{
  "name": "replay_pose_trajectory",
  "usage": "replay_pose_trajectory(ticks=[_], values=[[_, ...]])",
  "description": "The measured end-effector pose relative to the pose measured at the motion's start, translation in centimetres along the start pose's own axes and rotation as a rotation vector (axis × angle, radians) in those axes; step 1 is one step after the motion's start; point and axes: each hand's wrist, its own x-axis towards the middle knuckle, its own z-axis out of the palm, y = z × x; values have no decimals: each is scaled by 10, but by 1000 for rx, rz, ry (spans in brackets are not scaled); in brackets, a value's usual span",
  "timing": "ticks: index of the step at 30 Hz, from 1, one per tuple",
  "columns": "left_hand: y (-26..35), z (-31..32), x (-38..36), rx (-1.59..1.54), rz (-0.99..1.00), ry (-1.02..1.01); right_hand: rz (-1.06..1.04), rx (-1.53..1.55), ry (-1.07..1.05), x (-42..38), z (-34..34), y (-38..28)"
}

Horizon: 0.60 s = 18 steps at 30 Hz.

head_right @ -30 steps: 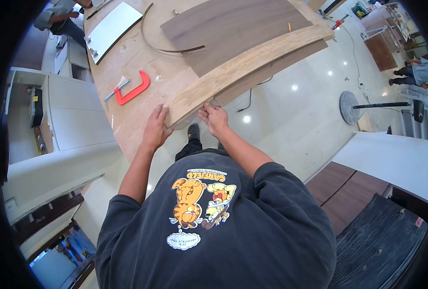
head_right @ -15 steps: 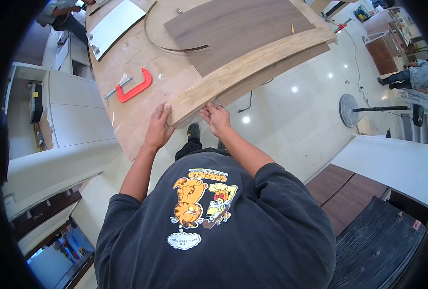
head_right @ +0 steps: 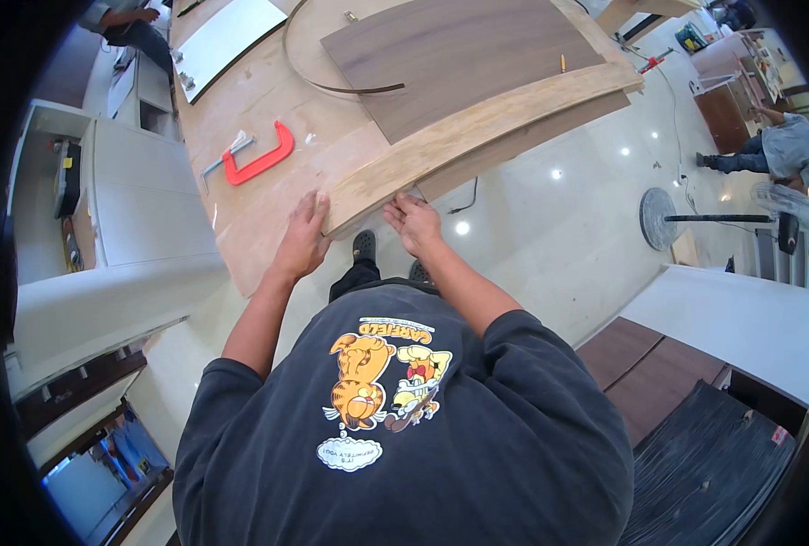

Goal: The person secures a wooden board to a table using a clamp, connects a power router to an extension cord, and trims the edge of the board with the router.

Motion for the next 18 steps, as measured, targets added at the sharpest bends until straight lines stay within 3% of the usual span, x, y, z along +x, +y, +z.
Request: replay_pose_trajectory(ticks=[3,9,12,15,18], values=[[-9,5,2,-21,92,57,3,-38,-15,3,-3,1],[-9,-1,2,-74,62,38,19,-13,37,-1,1,0],[-5,-4,1,-96,12,44,114,-375,-48,-17,3,-12],[-6,-2,2,-148,15,65,-165,-1172,-218,-51,36,-34],[-5,0,2,-148,10,98,-1175,-1691,-601,-54,68,-49]])
